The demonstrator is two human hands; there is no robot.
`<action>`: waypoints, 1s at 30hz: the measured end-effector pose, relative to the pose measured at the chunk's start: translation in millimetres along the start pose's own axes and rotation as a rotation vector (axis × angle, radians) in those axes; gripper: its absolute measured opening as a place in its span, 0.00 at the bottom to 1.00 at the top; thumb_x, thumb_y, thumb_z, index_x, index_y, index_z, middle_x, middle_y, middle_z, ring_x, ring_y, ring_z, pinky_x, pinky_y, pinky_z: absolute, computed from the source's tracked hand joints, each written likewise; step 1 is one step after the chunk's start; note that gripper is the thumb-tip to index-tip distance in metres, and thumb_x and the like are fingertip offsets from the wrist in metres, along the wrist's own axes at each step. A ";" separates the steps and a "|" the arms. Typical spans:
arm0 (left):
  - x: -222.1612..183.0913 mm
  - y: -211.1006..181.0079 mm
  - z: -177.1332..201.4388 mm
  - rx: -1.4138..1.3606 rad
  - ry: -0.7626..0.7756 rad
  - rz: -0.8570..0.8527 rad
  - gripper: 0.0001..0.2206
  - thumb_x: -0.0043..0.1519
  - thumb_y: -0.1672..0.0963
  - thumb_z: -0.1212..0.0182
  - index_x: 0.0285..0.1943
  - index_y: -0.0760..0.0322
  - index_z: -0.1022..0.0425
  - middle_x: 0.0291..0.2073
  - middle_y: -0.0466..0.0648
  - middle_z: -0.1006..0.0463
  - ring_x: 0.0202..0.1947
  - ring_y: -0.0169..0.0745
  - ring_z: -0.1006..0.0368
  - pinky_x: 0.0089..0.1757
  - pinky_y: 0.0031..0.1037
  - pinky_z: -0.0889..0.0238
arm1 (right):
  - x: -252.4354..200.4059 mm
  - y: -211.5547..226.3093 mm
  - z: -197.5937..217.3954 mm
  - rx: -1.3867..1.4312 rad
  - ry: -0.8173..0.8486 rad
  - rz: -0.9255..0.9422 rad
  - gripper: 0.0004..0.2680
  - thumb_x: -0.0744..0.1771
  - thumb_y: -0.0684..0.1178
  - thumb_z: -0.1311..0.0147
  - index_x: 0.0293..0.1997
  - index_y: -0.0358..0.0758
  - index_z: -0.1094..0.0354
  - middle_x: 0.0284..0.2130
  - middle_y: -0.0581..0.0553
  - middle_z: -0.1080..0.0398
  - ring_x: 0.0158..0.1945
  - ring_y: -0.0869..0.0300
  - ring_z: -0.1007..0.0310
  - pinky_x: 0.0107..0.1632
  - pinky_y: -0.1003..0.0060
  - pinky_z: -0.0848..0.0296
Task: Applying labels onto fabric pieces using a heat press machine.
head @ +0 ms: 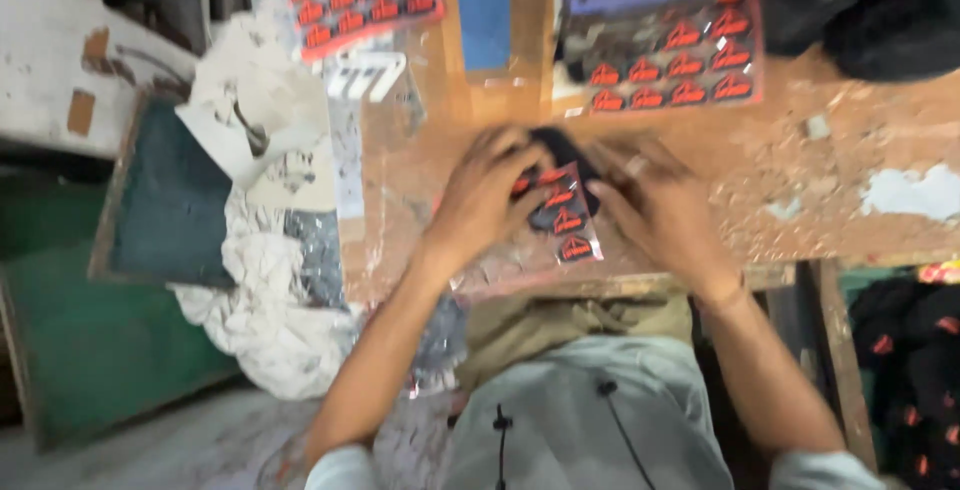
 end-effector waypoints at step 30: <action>7.8 -7.4 -12.6 0.171 -0.052 0.002 0.34 0.39 0.46 0.20 0.49 0.64 0.32 0.41 0.55 0.26 0.44 0.62 0.29 0.46 0.45 0.35 | -87.0 -87.9 124.6 0.025 -0.565 -0.342 0.09 0.75 0.42 0.45 0.61 0.27 0.34 0.50 0.39 0.28 0.52 0.55 0.27 0.57 0.63 0.28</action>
Point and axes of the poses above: each hand's wrist, its own x-axis towards the middle knuckle, its own z-axis out of the back of the hand, y = z × x, the point moved 1 cm from there along x, towards the middle knuckle
